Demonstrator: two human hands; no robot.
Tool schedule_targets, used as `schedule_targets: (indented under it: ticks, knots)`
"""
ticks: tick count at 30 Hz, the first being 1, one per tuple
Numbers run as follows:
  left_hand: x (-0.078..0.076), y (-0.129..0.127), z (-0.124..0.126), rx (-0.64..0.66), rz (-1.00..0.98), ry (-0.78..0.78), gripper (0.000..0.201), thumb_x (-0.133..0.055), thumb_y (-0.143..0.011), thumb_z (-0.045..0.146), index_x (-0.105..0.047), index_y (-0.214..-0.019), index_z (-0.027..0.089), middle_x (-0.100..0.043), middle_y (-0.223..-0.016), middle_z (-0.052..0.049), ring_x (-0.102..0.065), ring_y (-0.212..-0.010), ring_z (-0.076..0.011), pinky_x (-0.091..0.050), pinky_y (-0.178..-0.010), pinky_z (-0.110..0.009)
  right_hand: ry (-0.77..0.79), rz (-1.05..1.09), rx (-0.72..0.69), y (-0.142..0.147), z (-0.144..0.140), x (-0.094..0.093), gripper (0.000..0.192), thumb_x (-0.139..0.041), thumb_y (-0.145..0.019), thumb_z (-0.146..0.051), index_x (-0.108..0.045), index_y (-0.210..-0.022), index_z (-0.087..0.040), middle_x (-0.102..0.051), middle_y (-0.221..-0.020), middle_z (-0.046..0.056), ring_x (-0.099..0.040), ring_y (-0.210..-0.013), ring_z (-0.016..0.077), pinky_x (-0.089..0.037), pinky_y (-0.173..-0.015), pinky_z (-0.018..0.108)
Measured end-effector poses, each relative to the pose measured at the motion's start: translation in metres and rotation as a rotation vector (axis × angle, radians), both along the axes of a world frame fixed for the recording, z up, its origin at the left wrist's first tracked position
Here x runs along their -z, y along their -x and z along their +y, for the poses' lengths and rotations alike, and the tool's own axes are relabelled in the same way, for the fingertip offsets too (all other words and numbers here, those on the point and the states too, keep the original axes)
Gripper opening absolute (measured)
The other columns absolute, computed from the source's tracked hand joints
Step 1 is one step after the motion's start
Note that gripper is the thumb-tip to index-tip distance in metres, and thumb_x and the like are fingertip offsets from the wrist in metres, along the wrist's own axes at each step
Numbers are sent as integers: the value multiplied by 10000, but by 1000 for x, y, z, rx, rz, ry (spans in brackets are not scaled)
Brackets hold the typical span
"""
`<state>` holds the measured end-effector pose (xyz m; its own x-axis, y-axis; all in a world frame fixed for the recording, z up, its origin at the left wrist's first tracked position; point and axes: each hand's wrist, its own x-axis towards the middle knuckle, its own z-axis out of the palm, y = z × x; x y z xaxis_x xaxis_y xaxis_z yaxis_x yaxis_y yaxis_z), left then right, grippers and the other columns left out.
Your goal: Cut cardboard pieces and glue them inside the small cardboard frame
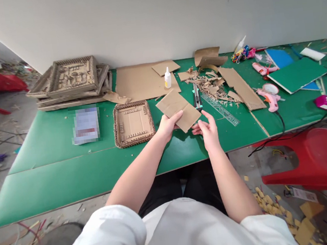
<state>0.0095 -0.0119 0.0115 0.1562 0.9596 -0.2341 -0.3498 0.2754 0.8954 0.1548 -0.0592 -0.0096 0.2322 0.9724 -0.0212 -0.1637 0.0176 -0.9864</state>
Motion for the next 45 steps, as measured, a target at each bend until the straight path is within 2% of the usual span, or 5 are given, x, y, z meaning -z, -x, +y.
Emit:
schedule_targets:
  ticks: [5,16,27,34,45]
  knots:
    - [-1,1,2,-56,-50,25,451,-741,-635,339,-605,-1021,147,-673,-1024,-86,-654,-833,-203,-564,-673,-329,-9,18,11,-1,1,0,605,-628,-715,-373,-414,-1266,-240,-640,-662,-70,-590,-511,91,-495,-481,217]
    - [-1,-3,-4,-1,37,-17,440,-735,-630,377,-619,-980,136,-681,-957,-89,-648,-752,-191,-531,-577,-280,-16,-6,12,0,2,2,652,-657,-673,-305,-389,-1266,-260,-609,-648,-94,-578,-501,82,-496,-473,212]
    - [0,-3,-3,3,-7,25,418,-729,-645,355,-614,-983,138,-677,-976,-89,-648,-800,-196,-547,-615,-292,-26,15,14,0,1,-2,667,-657,-663,-278,-392,-1275,-257,-586,-637,-107,-529,-459,66,-464,-469,216]
    - [1,-3,-1,20,-72,90,365,-706,-684,298,-605,-1003,152,-670,-1019,-83,-653,-867,-209,-568,-741,-382,-51,30,6,-2,0,-2,678,-656,-663,-282,-383,-1283,-270,-613,-682,-94,-517,-456,67,-454,-468,227]
    - [4,-4,0,50,-126,127,396,-704,-697,286,-604,-1058,157,-666,-1073,-96,-652,-899,-217,-577,-730,-358,-60,62,-6,-3,1,-1,657,-650,-659,-252,-407,-1269,-285,-605,-666,-106,-504,-430,51,-431,-435,200]
